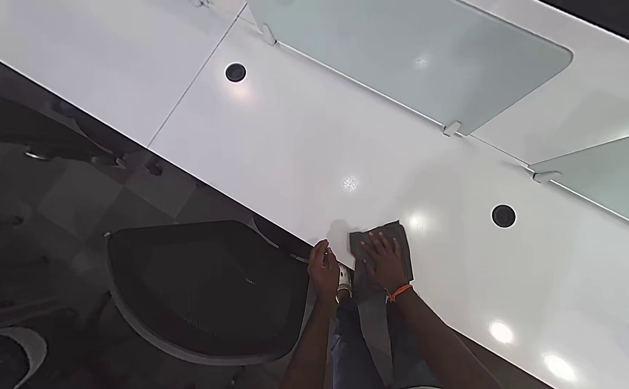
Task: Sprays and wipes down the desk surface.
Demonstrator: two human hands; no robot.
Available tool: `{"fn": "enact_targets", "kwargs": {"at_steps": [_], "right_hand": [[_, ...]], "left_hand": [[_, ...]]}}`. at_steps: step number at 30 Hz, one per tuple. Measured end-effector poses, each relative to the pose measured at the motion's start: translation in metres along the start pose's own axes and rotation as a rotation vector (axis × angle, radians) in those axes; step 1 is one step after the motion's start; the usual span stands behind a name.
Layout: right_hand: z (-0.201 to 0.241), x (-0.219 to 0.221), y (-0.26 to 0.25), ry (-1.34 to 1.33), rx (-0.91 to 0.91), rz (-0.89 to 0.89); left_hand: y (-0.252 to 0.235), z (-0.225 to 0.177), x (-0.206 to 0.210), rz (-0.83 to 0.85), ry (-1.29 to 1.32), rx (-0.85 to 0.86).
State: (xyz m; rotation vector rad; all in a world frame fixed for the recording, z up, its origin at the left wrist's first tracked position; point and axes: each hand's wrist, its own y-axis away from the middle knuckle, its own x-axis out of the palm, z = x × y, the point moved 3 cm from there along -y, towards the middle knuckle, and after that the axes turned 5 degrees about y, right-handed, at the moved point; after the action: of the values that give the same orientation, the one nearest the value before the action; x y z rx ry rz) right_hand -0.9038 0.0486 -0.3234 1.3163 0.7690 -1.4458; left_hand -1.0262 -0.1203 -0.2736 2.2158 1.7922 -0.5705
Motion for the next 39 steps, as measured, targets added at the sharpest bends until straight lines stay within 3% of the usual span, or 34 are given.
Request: {"fn": "enact_targets", "kwargs": {"at_steps": [6,9,13,15,27,39], "right_hand": [[-0.063,-0.025,-0.047,0.101,0.489,-0.071],[-0.052,-0.021,-0.036,0.101,0.598,-0.072],[0.006,-0.009,-0.006,0.088,0.535,-0.007],[0.012,-0.009,-0.007,0.076,0.524,0.03],[-0.06,-0.03,-0.084,0.055,0.622,-0.036],[-0.148,-0.059,-0.164,0.042,0.589,-0.129]], "left_hand": [[0.002,-0.014,0.03,0.234,-0.056,0.181],[0.015,-0.013,0.043,0.355,-0.141,0.282],[0.026,-0.005,0.057,0.422,-0.169,0.373],[0.025,-0.003,0.06,0.44,-0.182,0.363],[0.01,-0.013,0.116,0.726,-0.26,0.574],[-0.001,-0.027,0.184,0.816,-0.519,0.606]]}}
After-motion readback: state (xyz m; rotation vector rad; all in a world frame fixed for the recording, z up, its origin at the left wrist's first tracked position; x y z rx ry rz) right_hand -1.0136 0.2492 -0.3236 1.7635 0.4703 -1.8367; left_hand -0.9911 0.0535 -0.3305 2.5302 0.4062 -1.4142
